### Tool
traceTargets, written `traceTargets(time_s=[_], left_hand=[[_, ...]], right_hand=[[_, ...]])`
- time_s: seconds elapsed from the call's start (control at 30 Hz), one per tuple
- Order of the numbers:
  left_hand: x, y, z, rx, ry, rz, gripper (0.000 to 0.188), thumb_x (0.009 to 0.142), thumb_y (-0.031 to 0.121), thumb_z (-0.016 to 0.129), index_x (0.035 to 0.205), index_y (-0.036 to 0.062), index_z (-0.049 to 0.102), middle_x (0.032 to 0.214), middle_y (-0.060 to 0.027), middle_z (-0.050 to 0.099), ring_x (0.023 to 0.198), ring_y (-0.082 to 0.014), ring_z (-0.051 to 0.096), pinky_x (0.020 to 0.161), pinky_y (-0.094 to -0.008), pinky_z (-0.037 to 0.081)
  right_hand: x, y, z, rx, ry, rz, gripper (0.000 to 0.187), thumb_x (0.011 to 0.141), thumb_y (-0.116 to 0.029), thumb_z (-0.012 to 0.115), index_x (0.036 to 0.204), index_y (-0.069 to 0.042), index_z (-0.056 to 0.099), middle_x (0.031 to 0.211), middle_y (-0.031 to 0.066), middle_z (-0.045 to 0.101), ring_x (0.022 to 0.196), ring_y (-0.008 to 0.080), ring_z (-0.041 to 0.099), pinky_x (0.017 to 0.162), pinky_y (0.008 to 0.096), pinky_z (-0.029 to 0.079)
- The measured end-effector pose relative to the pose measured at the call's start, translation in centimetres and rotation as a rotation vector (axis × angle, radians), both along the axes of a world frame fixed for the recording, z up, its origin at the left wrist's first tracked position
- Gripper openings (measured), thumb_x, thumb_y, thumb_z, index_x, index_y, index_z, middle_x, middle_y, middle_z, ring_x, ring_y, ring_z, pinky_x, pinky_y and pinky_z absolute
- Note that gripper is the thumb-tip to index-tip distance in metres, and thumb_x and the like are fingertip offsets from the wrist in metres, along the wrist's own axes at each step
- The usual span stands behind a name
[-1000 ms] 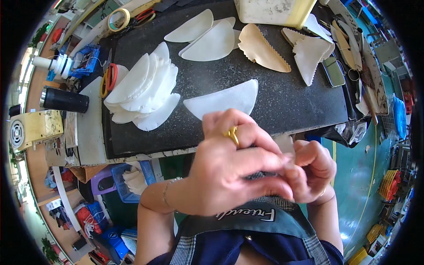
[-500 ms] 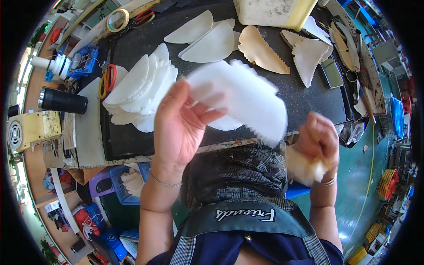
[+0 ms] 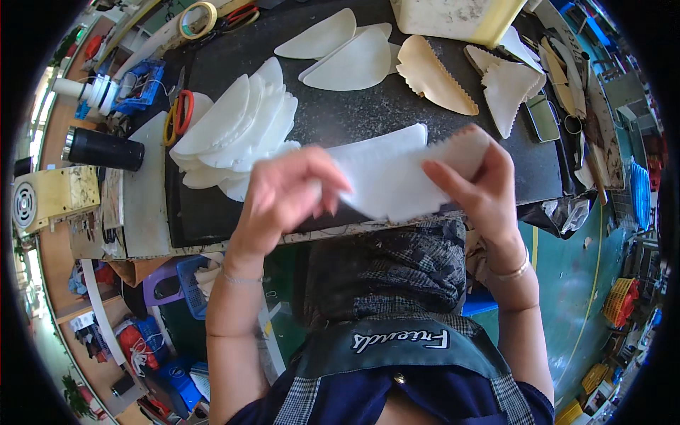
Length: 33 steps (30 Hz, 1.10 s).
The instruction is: Prepare footwear components by applying adhesive and aligning layers
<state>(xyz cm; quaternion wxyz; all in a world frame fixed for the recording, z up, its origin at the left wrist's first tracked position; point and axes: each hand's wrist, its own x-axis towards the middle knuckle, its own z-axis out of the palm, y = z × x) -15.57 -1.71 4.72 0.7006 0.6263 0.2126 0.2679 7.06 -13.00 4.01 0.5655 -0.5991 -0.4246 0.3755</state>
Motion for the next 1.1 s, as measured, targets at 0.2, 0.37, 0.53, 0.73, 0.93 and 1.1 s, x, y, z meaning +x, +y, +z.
traceTargets(time_s=[0.2, 0.37, 0.53, 0.73, 0.93, 1.1], left_hand=[[1.0, 1.8, -2.4, 0.188, 0.281, 0.239, 0.017, 0.082, 0.000, 0.071, 0.087, 0.0032, 0.055, 0.074, 0.0017, 0.057, 0.058, 0.0000, 0.050, 0.048, -0.0163, 0.037], [0.7, 1.8, -2.7, 0.304, 0.458, 0.185, 0.010, 0.083, 0.004, 0.070, 0.093, 0.0048, 0.070, 0.081, 0.0004, 0.060, 0.057, 0.0004, 0.049, 0.048, -0.0191, 0.038], [1.1, 0.0, -1.2, 1.071, 0.726, 0.264, 0.011, 0.072, 0.006, 0.077, 0.082, 0.0081, 0.075, 0.070, -0.0043, 0.050, 0.061, -0.0157, 0.053, 0.057, -0.0315, 0.044], [3.2, -3.7, -3.7, 1.158, 0.434, -0.093, 0.063, 0.061, 0.017, 0.081, 0.121, 0.0112, 0.062, 0.134, -0.0116, 0.053, 0.126, -0.0294, 0.048, 0.108, -0.0425, 0.036], [-1.1, -1.3, 0.4, 1.346, 0.403, 0.639, 0.034, 0.072, -0.001, 0.069, 0.106, 0.0029, 0.069, 0.107, -0.0103, 0.069, 0.106, -0.0300, 0.063, 0.099, -0.0438, 0.044], [1.9, 2.9, 0.1, 1.235, 0.564, 0.499, 0.041, 0.077, 0.005, 0.073, 0.117, 0.0049, 0.064, 0.108, -0.0125, 0.068, 0.098, -0.0251, 0.066, 0.084, -0.0322, 0.051]], right_hand=[[-0.6, 3.9, -2.7, -0.051, -0.325, 0.040, 0.025, 0.078, -0.017, 0.075, 0.082, 0.001, 0.058, 0.072, 0.0083, 0.064, 0.065, 0.0114, 0.062, 0.058, 0.0280, 0.050], [-0.9, 4.0, -3.0, -0.131, -0.544, 0.074, 0.031, 0.079, -0.024, 0.074, 0.081, 0.000, 0.055, 0.074, 0.0152, 0.064, 0.067, 0.0283, 0.067, 0.060, 0.0350, 0.052], [0.3, 3.3, -3.1, 0.053, -1.094, -0.084, 0.039, 0.074, -0.026, 0.079, 0.093, -0.004, 0.052, 0.077, 0.0085, 0.059, 0.063, 0.0248, 0.058, 0.061, 0.0345, 0.048], [5.5, 3.4, -2.2, 0.087, -1.173, -0.210, 0.039, 0.074, -0.008, 0.072, 0.110, -0.003, 0.055, 0.093, 0.0123, 0.063, 0.092, 0.0306, 0.060, 0.083, 0.0392, 0.049], [7.4, 3.7, -3.5, 0.167, -1.390, -0.087, 0.023, 0.078, -0.008, 0.066, 0.100, -0.002, 0.063, 0.098, 0.0112, 0.066, 0.091, 0.0280, 0.060, 0.082, 0.0374, 0.051], [7.6, 4.3, -3.6, 0.152, -1.420, -0.111, 0.016, 0.079, -0.007, 0.065, 0.094, -0.004, 0.065, 0.090, 0.0106, 0.067, 0.089, 0.0266, 0.061, 0.077, 0.0368, 0.052]])
